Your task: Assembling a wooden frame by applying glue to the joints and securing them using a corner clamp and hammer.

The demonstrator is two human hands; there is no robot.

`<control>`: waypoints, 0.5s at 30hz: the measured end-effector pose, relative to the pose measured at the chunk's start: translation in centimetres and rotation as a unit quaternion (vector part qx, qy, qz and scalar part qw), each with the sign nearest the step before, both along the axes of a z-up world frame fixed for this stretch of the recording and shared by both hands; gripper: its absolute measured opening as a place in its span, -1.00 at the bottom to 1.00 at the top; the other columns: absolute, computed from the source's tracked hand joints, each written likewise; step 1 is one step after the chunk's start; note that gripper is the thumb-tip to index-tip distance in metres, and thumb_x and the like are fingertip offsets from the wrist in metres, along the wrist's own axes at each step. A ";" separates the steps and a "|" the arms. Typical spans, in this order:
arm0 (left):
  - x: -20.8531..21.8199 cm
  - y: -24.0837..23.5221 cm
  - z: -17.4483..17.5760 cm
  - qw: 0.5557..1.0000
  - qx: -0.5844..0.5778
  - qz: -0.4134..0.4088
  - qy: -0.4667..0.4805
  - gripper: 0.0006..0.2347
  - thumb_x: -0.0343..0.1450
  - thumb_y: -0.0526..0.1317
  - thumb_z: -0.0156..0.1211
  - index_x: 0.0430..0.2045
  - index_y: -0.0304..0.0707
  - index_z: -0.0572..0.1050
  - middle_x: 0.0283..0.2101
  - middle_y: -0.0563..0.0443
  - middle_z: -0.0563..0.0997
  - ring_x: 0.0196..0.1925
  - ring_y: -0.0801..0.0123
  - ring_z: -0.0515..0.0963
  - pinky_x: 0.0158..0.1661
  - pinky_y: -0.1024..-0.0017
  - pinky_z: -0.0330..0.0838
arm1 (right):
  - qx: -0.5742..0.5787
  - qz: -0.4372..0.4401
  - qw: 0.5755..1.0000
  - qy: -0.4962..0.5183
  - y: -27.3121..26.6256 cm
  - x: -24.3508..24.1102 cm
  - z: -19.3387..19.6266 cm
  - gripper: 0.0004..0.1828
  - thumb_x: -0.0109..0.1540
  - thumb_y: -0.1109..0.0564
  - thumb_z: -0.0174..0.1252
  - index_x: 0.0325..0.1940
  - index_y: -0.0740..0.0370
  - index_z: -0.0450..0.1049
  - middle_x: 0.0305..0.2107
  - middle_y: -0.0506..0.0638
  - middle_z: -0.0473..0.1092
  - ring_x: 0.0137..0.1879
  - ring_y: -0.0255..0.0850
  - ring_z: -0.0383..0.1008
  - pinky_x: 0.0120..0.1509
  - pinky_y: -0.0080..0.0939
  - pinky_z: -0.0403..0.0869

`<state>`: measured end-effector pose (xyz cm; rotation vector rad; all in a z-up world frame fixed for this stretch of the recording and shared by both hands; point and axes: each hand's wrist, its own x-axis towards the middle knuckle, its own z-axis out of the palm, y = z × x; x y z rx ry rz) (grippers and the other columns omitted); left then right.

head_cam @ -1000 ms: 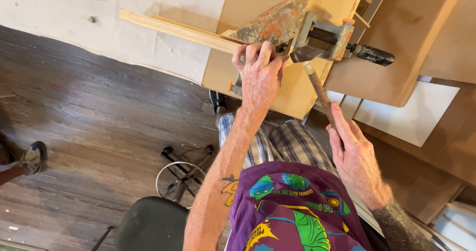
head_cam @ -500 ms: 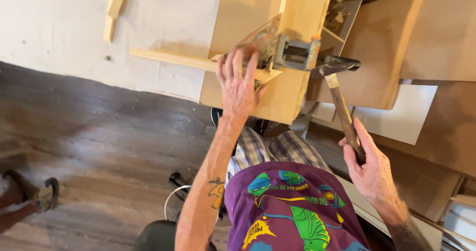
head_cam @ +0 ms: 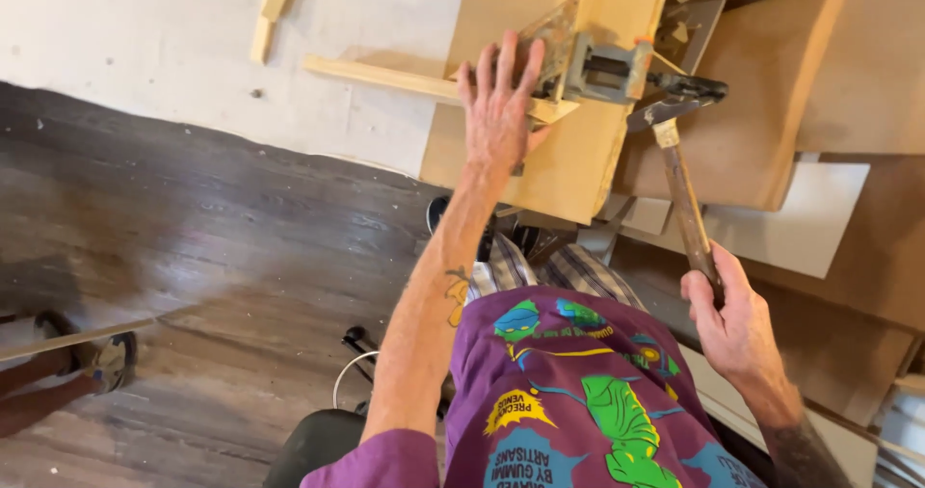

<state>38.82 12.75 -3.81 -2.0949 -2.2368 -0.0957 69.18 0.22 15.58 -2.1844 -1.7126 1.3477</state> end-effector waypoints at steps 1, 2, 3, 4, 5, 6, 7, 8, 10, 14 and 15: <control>-0.2 -0.1 0.1 1.000 0.005 0.004 0.003 0.20 0.22 0.66 0.58 0.51 0.13 -0.14 0.57 -0.09 -0.03 0.54 0.11 0.18 0.48 -0.15 0.07 | 0.005 0.004 1.000 0.003 0.0 0.0 -0.5 -0.65 0.39 0.09 -0.15 0.23 0.12 0.35 -0.41 -0.05 0.38 -0.46 -0.13 0.29 -0.24 -0.16 0.37; -0.3 -0.1 0.2 1.000 -0.008 0.003 -0.013 0.19 0.23 0.61 0.58 0.52 0.14 -0.15 0.58 -0.09 -0.07 0.56 0.08 0.15 0.48 -0.18 0.02 | 0.046 0.025 0.999 0.005 0.0 0.1 -1.0 -0.58 0.39 0.11 -0.09 0.35 0.15 0.31 -0.41 -0.04 0.42 -0.46 -0.14 0.33 -0.22 -0.16 0.39; 0.3 -0.1 0.1 0.999 -0.023 -0.003 -0.033 0.18 0.23 0.57 0.59 0.53 0.14 -0.17 0.59 -0.10 -0.12 0.58 0.06 0.12 0.48 -0.22 -0.02 | 0.084 0.043 0.996 0.002 -0.1 0.5 -1.4 -0.48 0.38 0.12 -0.04 0.46 0.17 0.26 -0.41 -0.02 0.45 -0.46 -0.14 0.37 -0.21 -0.16 0.42; 0.1 0.0 0.4 0.999 -0.021 -0.004 -0.034 0.18 0.23 0.57 0.59 0.53 0.14 -0.17 0.59 -0.10 -0.12 0.58 0.06 0.12 0.48 -0.22 -0.02 | 0.087 0.042 0.995 0.001 0.6 -0.4 -1.5 -0.48 0.38 0.12 -0.04 0.46 0.17 0.26 -0.41 -0.02 0.45 -0.46 -0.14 0.37 -0.21 -0.16 0.42; 0.1 0.0 0.5 0.999 -0.019 -0.004 -0.039 0.18 0.20 0.54 0.62 0.53 0.14 -0.15 0.59 -0.10 -0.09 0.57 0.07 0.13 0.48 -0.20 -0.02 | 0.049 0.052 0.997 -0.025 1.2 -1.2 -1.7 -0.45 0.39 0.06 -0.07 0.49 0.10 0.20 -0.20 0.09 0.48 -0.32 0.02 0.46 -0.07 -0.01 0.44; 0.1 0.0 0.6 0.999 -0.017 -0.004 -0.043 0.19 0.17 0.50 0.64 0.52 0.14 -0.14 0.59 -0.09 -0.07 0.56 0.08 0.14 0.47 -0.19 -0.01 | 0.010 0.062 0.997 -0.052 1.8 -2.0 -1.8 -0.43 0.39 -0.01 -0.11 0.51 0.04 0.14 0.00 0.21 0.50 -0.18 0.19 0.56 0.07 0.15 0.45; 0.2 -0.1 0.8 0.999 -0.018 -0.006 -0.046 0.19 0.17 0.50 0.64 0.52 0.14 -0.14 0.59 -0.09 -0.07 0.56 0.08 0.14 0.47 -0.19 -0.01 | 0.010 0.060 0.997 -0.054 2.2 -2.4 -2.6 -0.43 0.39 -0.01 -0.11 0.51 0.04 0.14 0.00 0.21 0.50 -0.18 0.19 0.56 0.07 0.15 0.45; 0.2 -0.1 0.9 0.999 -0.031 -0.006 -0.020 0.18 0.21 0.55 0.58 0.53 0.13 -0.18 0.59 -0.10 -0.09 0.56 0.07 0.13 0.47 -0.18 -0.01 | 0.029 0.110 0.993 -0.036 2.6 -2.8 -3.4 -0.47 0.41 -0.01 -0.13 0.48 0.07 0.15 -0.12 0.19 0.49 -0.29 0.13 0.52 -0.06 0.16 0.46; 0.1 0.1 1.4 0.999 -0.046 -0.004 0.006 0.18 0.24 0.60 0.51 0.53 0.11 -0.21 0.59 -0.10 -0.11 0.56 0.06 0.12 0.46 -0.17 -0.01 | 0.045 0.162 0.986 -0.017 3.2 -3.7 -4.0 -0.50 0.42 -0.01 -0.16 0.45 0.11 0.15 -0.24 0.18 0.48 -0.40 0.06 0.48 -0.19 0.17 0.47; 0.0 -0.3 1.2 0.999 -0.043 -0.004 0.000 0.16 0.24 0.56 0.59 0.52 0.14 -0.16 0.58 -0.11 -0.08 0.56 0.05 0.14 0.46 -0.16 0.03 | 0.106 0.151 0.983 0.007 2.7 -4.4 -4.7 -0.51 0.43 0.06 -0.11 0.46 0.13 0.16 -0.25 0.17 0.44 -0.30 0.15 0.41 -0.09 0.08 0.39; 0.1 -0.1 1.1 1.000 -0.026 -0.004 -0.017 0.17 0.23 0.56 0.63 0.52 0.15 -0.12 0.58 -0.07 -0.09 0.56 0.08 0.16 0.47 -0.17 0.05 | 0.096 0.109 0.989 -0.001 2.6 -4.3 -5.1 -0.45 0.42 0.05 -0.09 0.51 0.09 0.13 -0.17 0.18 0.47 -0.18 0.25 0.44 0.04 0.09 0.40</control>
